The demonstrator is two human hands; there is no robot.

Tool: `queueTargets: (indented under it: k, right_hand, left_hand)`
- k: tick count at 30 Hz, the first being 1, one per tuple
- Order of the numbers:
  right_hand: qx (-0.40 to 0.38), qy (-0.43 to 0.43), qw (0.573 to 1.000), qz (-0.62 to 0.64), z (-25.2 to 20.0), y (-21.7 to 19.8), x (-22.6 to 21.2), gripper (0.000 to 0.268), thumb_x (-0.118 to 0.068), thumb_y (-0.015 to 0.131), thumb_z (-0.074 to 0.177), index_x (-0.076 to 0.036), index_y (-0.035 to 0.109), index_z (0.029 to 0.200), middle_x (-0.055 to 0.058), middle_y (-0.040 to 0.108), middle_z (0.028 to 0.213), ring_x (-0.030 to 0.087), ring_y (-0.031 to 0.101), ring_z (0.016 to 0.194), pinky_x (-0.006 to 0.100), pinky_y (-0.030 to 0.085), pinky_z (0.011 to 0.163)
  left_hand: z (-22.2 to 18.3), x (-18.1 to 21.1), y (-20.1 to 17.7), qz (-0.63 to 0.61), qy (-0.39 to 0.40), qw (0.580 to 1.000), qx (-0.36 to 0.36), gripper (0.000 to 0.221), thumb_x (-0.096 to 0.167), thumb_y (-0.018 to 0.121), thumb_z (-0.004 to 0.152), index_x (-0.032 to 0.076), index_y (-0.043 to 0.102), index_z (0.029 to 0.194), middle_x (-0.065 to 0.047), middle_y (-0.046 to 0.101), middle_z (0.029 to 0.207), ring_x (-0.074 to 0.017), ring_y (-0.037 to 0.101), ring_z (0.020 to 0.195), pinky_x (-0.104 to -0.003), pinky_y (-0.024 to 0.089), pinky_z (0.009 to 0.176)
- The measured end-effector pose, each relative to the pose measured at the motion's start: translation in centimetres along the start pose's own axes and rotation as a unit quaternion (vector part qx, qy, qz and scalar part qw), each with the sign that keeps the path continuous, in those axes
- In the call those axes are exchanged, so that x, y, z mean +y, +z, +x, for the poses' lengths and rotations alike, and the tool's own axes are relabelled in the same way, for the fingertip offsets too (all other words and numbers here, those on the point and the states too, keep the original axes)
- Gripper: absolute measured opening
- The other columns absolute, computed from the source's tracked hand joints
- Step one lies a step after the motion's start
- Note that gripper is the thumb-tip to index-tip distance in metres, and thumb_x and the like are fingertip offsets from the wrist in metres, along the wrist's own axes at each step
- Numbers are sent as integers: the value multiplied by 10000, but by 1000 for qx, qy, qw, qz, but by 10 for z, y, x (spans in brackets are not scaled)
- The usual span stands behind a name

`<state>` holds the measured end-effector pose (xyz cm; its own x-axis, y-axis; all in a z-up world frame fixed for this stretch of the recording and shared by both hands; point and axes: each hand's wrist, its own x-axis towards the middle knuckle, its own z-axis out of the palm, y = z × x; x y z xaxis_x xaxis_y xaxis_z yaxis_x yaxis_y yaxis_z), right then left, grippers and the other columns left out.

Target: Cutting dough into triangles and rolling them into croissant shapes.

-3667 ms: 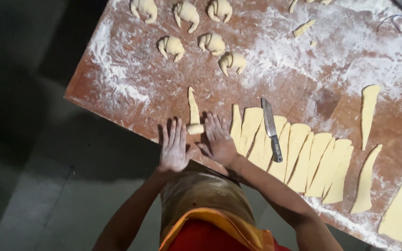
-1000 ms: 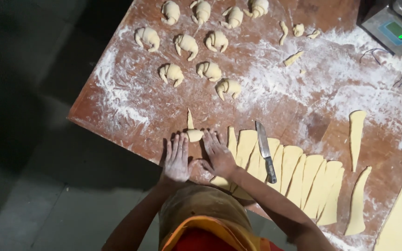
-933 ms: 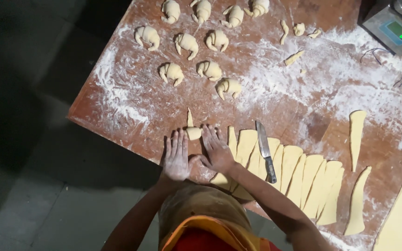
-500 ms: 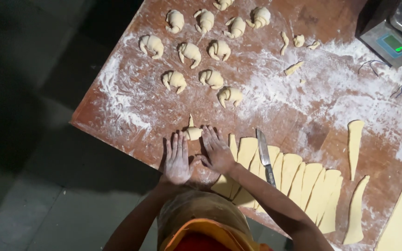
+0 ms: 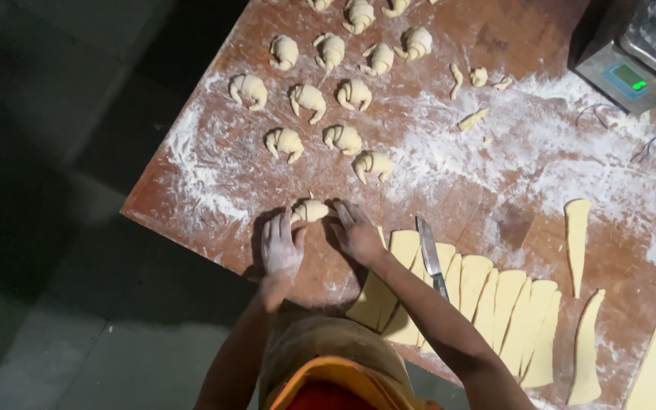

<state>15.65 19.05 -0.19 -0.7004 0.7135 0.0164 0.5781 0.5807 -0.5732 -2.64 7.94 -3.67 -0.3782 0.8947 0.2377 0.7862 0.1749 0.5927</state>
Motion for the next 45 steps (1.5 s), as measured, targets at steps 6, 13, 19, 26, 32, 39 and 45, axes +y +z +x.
queueTargets:
  k: [6, 13, 19, 26, 32, 39, 45]
  right_hand:
    - [52, 163, 974, 148, 23, 11, -15, 321, -203, 668, 958, -52, 646, 1240, 182, 748, 1022, 352, 729, 911, 438, 577, 808]
    - [92, 216, 941, 244, 13, 91, 27, 377, -187, 802, 850, -14, 660, 1154, 129, 750, 886, 231, 737, 787, 357, 597, 737]
    - [145, 195, 912, 332, 3, 78, 17, 443, -125, 797, 834, 2, 608, 1214, 80, 729, 913, 173, 710, 795, 320, 592, 722]
    - [136, 252, 934, 213, 3, 77, 11, 306, -248, 838, 806, -29, 681, 952, 125, 726, 805, 245, 705, 718, 376, 574, 674]
    - [89, 270, 942, 176, -1, 49, -10, 330, -337, 800, 857, -59, 705, 1006, 133, 744, 846, 284, 725, 764, 401, 574, 711]
    - [106, 273, 911, 289, -14, 18, -12, 492, -304, 795, 857, -55, 625, 1246, 99, 741, 941, 223, 746, 813, 367, 599, 765]
    - [84, 296, 890, 337, -10, -7, 9, 443, -259, 774, 870, -68, 650, 1250, 96, 781, 988, 201, 765, 889, 342, 592, 812]
  left_hand:
    - [21, 24, 10, -144, -196, 969, 46, 303, 128, 763, 908, 38, 607, 1152, -152, 743, 910, -336, 755, 864, -430, 585, 727]
    - [15, 1, 32, -166, -219, 959, 69, 392, 144, 827, 831, 14, 564, 1091, -150, 756, 915, -316, 765, 856, -428, 606, 731]
    - [31, -11, 20, -106, -156, 982, -4, 436, 171, 868, 739, 59, 614, 1076, -122, 750, 990, -297, 744, 929, -413, 584, 824]
    - [91, 23, -12, 19, 26, 967, -253, 679, 211, 872, 658, 111, 588, 1267, -156, 543, 1286, -388, 549, 1202, -505, 517, 941]
    - [110, 20, 13, 168, 35, 911, -374, 593, 353, 868, 732, 115, 605, 1208, -171, 514, 1293, -381, 540, 1240, -500, 512, 996]
    - [119, 34, 17, 169, 102, 884, -423, 637, 368, 901, 689, 125, 595, 1193, -147, 611, 1216, -370, 626, 1152, -500, 546, 935]
    - [151, 67, 36, 174, 88, 849, -490, 468, 262, 829, 750, 162, 628, 1160, -129, 702, 1143, -360, 671, 1104, -504, 558, 912]
